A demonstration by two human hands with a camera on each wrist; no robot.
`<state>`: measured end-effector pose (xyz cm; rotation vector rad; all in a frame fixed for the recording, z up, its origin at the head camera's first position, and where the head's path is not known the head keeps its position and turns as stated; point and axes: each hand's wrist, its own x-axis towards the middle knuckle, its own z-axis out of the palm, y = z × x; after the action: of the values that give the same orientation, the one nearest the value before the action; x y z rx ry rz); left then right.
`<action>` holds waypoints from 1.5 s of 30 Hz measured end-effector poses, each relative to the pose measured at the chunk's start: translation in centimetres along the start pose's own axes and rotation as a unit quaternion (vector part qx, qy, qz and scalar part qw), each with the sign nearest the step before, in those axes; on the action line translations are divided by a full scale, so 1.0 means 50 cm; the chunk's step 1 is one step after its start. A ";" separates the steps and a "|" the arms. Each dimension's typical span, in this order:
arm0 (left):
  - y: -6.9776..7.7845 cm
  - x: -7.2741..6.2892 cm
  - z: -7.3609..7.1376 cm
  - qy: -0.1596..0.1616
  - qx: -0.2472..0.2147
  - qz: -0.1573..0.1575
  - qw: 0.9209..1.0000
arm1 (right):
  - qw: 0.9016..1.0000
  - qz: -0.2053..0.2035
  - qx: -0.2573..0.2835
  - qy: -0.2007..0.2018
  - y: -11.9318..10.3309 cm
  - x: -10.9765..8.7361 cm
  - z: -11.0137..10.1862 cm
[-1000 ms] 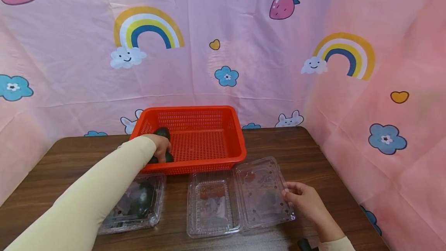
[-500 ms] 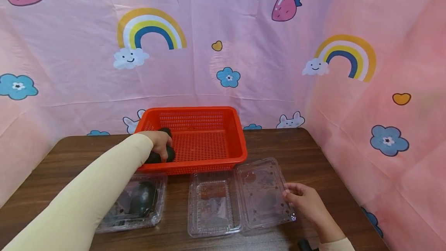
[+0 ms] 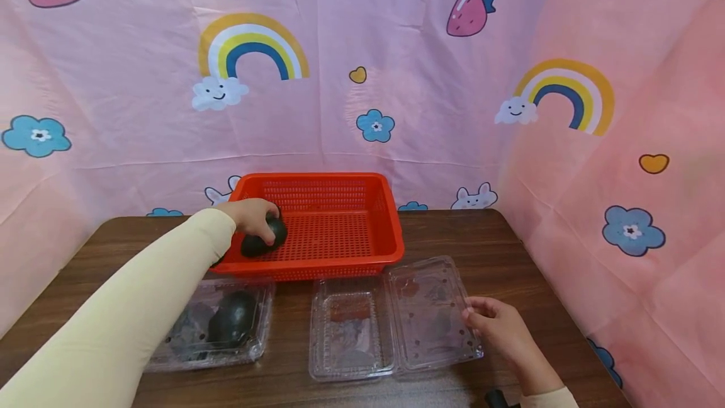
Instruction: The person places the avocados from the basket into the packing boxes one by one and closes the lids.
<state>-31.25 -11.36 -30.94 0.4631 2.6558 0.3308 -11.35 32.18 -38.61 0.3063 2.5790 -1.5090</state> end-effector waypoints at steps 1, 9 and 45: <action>-0.001 -0.002 -0.002 0.006 -0.005 0.009 1.000 | 1.000 0.000 -0.002 -0.001 0.001 0.000 0.000; -0.018 -0.018 -0.005 0.050 -0.046 0.063 0.996 | 1.000 0.009 -0.005 -0.004 0.006 -0.005 0.002; -0.012 -0.140 0.032 0.214 -0.136 0.112 0.961 | 0.999 0.017 0.030 0.000 -0.017 -0.011 0.013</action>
<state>-24.71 -14.23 -29.99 0.6672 2.9025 0.9487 -11.03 31.15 -38.08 0.3554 2.5180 -1.5773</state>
